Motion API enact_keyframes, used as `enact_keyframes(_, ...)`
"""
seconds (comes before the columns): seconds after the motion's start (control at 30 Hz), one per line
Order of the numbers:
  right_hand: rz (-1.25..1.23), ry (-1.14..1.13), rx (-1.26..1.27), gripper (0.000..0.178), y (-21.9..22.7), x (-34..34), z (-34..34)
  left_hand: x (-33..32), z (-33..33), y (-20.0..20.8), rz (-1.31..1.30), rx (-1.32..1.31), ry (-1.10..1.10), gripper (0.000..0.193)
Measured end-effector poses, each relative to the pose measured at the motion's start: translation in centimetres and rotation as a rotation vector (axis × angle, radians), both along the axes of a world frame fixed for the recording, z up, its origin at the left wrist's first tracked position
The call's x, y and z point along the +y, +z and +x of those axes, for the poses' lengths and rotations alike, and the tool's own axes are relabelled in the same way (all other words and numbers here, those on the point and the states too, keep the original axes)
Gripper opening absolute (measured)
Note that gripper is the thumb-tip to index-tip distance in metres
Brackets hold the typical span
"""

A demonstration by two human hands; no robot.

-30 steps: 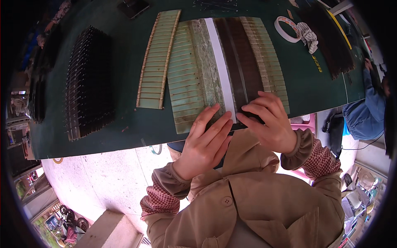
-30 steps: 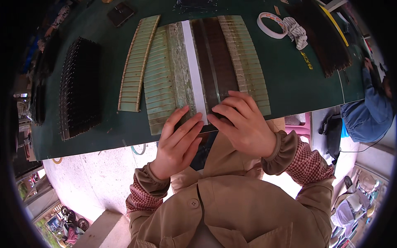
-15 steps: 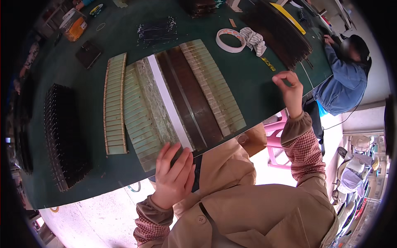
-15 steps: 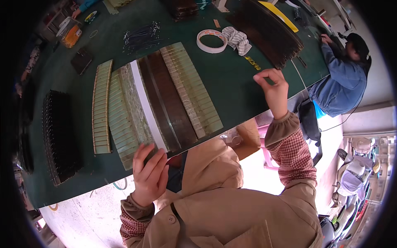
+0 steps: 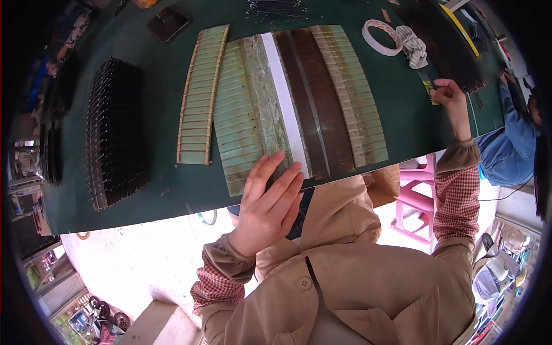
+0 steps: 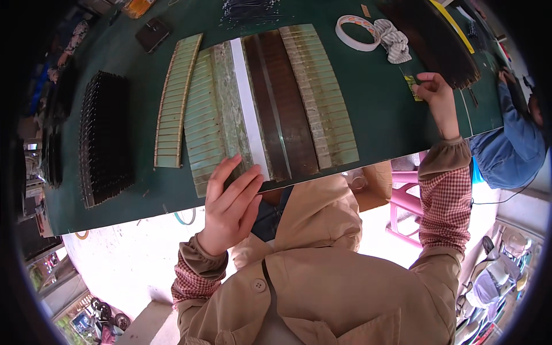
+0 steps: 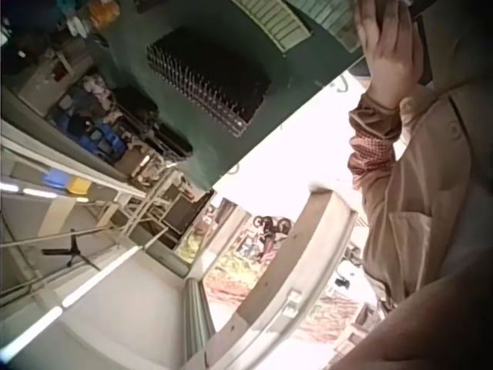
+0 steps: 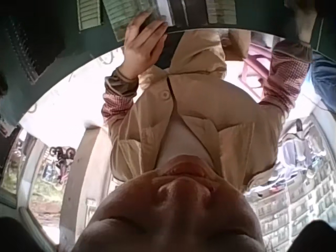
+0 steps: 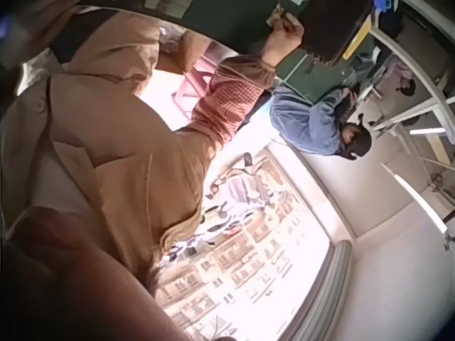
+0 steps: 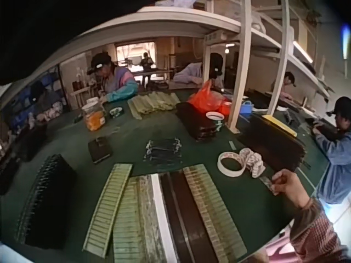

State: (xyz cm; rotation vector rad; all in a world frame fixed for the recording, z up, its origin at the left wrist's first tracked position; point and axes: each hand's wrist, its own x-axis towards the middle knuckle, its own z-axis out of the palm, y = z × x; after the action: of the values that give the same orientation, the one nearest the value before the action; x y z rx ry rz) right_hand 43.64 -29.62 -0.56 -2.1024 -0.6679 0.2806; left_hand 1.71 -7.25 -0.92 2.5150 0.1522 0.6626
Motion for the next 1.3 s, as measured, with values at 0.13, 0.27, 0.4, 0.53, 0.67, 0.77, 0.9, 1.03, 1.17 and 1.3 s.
enact_keyframes(0.13, 0.142, -0.014, 0.282, 0.008, 2.5, 1.8, -7.4, -0.1, -0.3, -0.4, -0.036, -0.033, -0.008, 0.029)
enact_keyframes(0.27, 0.025, 0.301, 0.42, 0.011, 3.4, 5.0, -14.1, -0.2, -0.4, -0.7, -0.056, -0.068, 0.025, 0.029)
enact_keyframes(0.4, -0.129, 0.592, 0.156, 0.018, 3.7, 9.2, -18.8, -0.3, -0.9, -0.6, -0.056, -0.071, 0.075, 0.028)
enact_keyframes(0.53, -0.143, 0.654, 0.033, 0.014, 3.5, 10.5, -19.5, -0.2, -1.4, -0.5, -0.062, -0.053, 0.112, 0.028)
enact_keyframes(0.67, -0.168, 0.733, -0.127, 0.009, 3.0, 11.1, -19.9, -0.3, -1.6, -0.8, -0.069, -0.05, 0.131, 0.027)
enact_keyframes(0.77, -0.168, 0.732, -0.163, 0.008, 3.0, 11.3, -20.2, -0.3, -1.5, -0.8, -0.066, -0.061, 0.135, 0.028)
enact_keyframes(0.9, -0.153, 0.728, -0.224, 0.012, 2.9, 11.3, -20.4, -0.4, -1.7, -1.0, -0.058, -0.09, 0.155, 0.029)
enact_keyframes(1.03, -0.154, 0.768, -0.276, 0.015, 2.7, 11.5, -20.2, -0.5, -1.8, -1.4, -0.062, -0.127, 0.185, 0.029)
enact_keyframes(1.17, -0.149, 0.885, -0.308, 0.015, 2.6, 12.6, -19.1, -0.4, -1.8, -1.4, -0.047, -0.126, 0.185, 0.03)
enact_keyframes(1.3, -0.126, 1.048, -0.291, 0.012, 2.4, 13.7, -17.9, -0.4, -1.5, -1.4, -0.04, -0.126, 0.192, 0.03)
